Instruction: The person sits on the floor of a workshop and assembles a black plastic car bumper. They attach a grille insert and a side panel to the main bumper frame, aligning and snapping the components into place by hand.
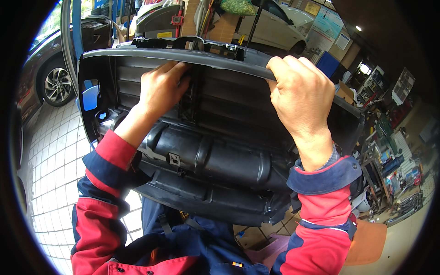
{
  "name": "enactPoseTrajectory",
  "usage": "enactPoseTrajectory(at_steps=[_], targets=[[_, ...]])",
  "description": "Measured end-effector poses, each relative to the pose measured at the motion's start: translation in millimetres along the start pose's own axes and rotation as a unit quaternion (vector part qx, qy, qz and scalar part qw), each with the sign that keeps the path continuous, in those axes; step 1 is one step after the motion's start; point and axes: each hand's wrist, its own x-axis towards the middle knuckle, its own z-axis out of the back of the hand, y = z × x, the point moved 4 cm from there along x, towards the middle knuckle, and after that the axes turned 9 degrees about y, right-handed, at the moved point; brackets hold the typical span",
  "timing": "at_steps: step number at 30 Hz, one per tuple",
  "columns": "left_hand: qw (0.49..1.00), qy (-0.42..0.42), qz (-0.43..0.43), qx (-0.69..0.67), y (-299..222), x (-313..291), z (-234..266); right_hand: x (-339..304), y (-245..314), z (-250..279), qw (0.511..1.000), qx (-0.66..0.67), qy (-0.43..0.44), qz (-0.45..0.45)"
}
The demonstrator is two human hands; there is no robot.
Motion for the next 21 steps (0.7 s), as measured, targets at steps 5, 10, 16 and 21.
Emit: enactPoseTrajectory(at_steps=[5,10,16,21], targets=[[1.000,0.001,0.002,0.021,2.9,-0.7,1.5,-0.4,3.0,-0.3,1.000,-0.006,-0.015,0.016],[0.999,-0.014,0.018,0.023,2.2,-1.8,-4.9,-2.5,3.0,-0.7,1.000,-0.008,-0.013,0.012],[1.000,0.001,0.009,-0.005,-0.7,-3.9,-3.8,-0.5,0.1,-1.1,1.000,-0.005,-0.007,0.010],[0.999,0.025,0.026,0.011,1.4,-1.6,-0.5,-0.9,2.4,-1.6,1.000,-0.018,-0.010,0.020]])
